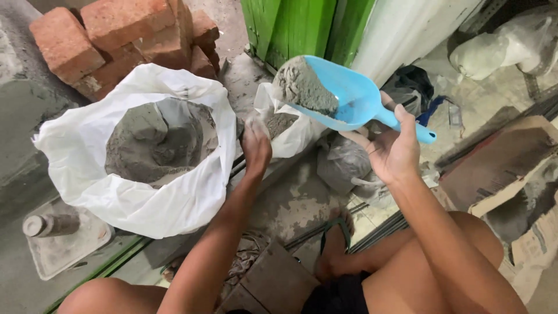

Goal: Scooping dry cement powder from a large bag into a smaller bag using a plastic hand scoop.

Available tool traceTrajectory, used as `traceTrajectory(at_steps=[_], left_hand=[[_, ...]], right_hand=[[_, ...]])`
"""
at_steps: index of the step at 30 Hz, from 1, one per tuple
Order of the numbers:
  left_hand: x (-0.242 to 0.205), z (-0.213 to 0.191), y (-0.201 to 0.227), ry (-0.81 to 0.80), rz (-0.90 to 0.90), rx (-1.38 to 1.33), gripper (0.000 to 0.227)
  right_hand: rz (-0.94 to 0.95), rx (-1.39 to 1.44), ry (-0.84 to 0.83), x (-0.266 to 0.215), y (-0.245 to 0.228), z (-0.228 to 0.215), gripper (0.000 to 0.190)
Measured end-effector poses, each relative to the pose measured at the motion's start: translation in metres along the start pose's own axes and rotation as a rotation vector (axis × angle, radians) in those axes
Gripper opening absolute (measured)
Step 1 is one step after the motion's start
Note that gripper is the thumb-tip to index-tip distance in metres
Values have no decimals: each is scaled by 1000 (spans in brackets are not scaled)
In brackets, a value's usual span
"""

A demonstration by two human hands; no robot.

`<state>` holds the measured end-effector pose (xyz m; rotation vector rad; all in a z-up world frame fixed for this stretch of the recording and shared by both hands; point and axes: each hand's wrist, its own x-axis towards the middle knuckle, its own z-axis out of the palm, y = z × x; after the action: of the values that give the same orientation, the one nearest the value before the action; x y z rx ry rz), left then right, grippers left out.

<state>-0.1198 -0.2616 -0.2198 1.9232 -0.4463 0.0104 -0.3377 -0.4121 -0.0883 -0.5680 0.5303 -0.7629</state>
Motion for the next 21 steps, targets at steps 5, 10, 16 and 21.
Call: traceTrajectory(at_steps=[5,10,16,21], left_hand=[[-12,-11,-70,-217,-298,-24,35],[-14,-29,-31,-274,-452,-602,44],[-23,-46,9,-328,-55,-572,29],[-19,-59,33,-401,81,-573,32]], right_hand=[[38,-98,-15,20,18,-36,56],[85,-183,7,32,32,-49,52],[129,-336,17,43,55,-42,55],[74,-460,124,47,82,-17,48]])
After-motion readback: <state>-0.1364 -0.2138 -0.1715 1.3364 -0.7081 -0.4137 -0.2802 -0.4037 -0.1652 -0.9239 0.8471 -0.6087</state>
